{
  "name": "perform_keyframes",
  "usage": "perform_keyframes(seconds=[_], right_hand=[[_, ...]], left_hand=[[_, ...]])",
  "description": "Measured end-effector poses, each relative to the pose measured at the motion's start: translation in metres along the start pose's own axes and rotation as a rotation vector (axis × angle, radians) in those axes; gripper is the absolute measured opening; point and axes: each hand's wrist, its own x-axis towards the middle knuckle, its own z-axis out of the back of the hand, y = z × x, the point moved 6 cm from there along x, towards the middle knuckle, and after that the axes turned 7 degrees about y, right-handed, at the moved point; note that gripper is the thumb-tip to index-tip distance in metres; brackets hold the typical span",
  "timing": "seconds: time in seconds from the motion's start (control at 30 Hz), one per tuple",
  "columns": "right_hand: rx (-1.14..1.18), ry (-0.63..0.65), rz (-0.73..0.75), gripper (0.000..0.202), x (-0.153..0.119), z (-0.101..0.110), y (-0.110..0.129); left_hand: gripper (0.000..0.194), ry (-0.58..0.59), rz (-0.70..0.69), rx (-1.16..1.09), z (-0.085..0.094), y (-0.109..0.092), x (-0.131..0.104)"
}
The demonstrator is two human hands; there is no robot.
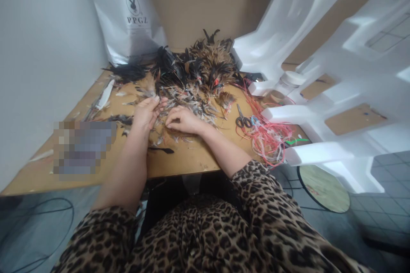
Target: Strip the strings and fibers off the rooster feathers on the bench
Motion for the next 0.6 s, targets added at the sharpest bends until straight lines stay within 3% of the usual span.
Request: perform_keyframes(seconds=[0.17,0.3,0.47,0.6], right_hand=[[-0.126,0.229,0.039,0.014,-0.007,-0.013,0.025],[-0.325,0.305,0.004,0.018,-0.011,-0.025,0.037],[-0.315,0.289,-0.025,0.022,-0.007,-0.034,0.032],[-0.007,0.122,-0.088,0.014,-0.004,-0.018,0.017]], left_hand=[[0.015,0.008,-0.003,-0.049,0.0,0.002,0.002],[0.013,0.027,0.004,-0.071,-0.002,0.004,0.003],[0.016,0.014,0.017,-0.058,-0.005,0.002,-0.001],[0.018,0.022,0.009,-0.058,-0.007,-0.001,-0.002]])
